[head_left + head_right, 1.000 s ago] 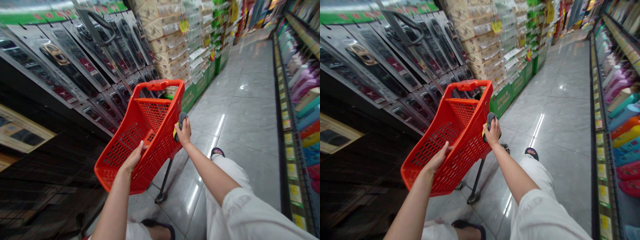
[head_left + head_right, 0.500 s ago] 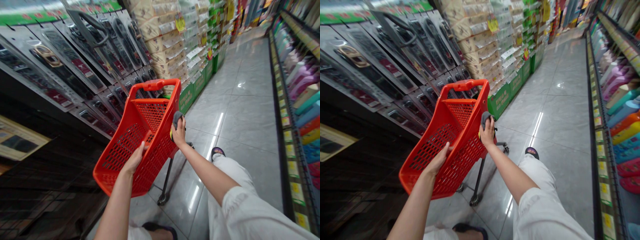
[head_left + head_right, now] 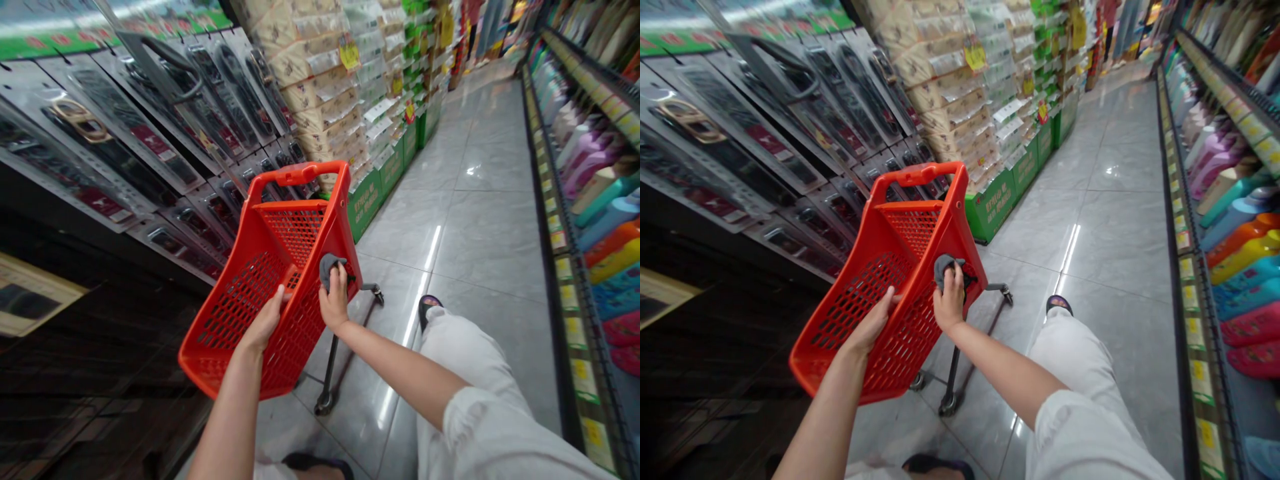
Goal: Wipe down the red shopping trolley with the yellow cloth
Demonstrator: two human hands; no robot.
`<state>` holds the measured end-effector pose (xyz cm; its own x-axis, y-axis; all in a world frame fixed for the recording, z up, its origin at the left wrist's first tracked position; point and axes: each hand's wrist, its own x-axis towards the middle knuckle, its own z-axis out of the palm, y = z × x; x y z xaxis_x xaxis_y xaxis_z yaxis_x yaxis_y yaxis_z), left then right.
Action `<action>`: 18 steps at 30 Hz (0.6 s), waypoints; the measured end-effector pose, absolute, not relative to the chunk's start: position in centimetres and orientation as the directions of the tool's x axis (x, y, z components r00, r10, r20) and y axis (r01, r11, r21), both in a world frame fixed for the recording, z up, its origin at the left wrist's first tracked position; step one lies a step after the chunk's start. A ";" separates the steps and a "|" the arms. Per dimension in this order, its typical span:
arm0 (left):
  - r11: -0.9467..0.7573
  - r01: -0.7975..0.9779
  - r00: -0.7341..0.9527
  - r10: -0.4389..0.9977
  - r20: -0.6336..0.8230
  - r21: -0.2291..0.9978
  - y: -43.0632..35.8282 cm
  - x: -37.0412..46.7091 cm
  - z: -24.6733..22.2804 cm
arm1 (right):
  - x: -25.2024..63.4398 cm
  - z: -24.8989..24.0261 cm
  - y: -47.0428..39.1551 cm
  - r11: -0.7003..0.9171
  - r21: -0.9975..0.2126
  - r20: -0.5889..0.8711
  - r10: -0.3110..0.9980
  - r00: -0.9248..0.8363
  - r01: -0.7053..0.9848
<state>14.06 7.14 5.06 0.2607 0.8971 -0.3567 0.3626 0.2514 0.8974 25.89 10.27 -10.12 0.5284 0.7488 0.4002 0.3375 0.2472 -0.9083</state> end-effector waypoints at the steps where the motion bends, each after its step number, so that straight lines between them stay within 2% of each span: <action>1: 0.253 0.353 0.260 0.898 -0.354 0.901 7.1 14.1 5.0 | 26.2 -11.1 10.0 0.247 -0.900 0.410 0.758 0.508 0.358; 3: 0.254 0.346 0.256 0.900 -0.351 0.903 6.9 14.0 4.9 | 27.4 -13.5 10.1 0.166 -0.934 0.323 0.767 0.554 0.315; 5: 0.259 0.349 0.247 0.902 -0.355 0.901 6.7 13.8 4.8 | 28.8 -16.0 10.7 0.021 -0.989 0.110 0.749 0.654 0.143; 8: 0.274 0.357 0.234 0.899 -0.369 0.893 6.5 13.5 4.6 | 29.6 -18.2 11.9 -0.121 -0.988 -0.153 0.681 0.717 -0.096; 10: 0.272 0.367 0.225 0.902 -0.368 0.890 6.5 13.4 4.6 | 29.5 -18.2 12.6 -0.117 -0.986 -0.168 0.657 0.735 -0.120; 15: 0.231 0.409 0.206 0.919 -0.336 0.883 6.5 13.5 4.7 | 30.0 -17.8 13.3 0.062 -0.997 0.012 0.692 0.722 -0.043; 18: 0.225 0.425 0.203 0.920 -0.335 0.877 6.6 13.7 4.8 | 29.7 -19.1 12.5 -0.029 -0.989 -0.125 0.703 0.700 -0.148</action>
<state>13.73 6.56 4.79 0.2033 0.9202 -0.3346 0.4248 0.2250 0.8769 29.74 12.51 -19.07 0.6997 0.7034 -0.1249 -0.1477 -0.0286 -0.9886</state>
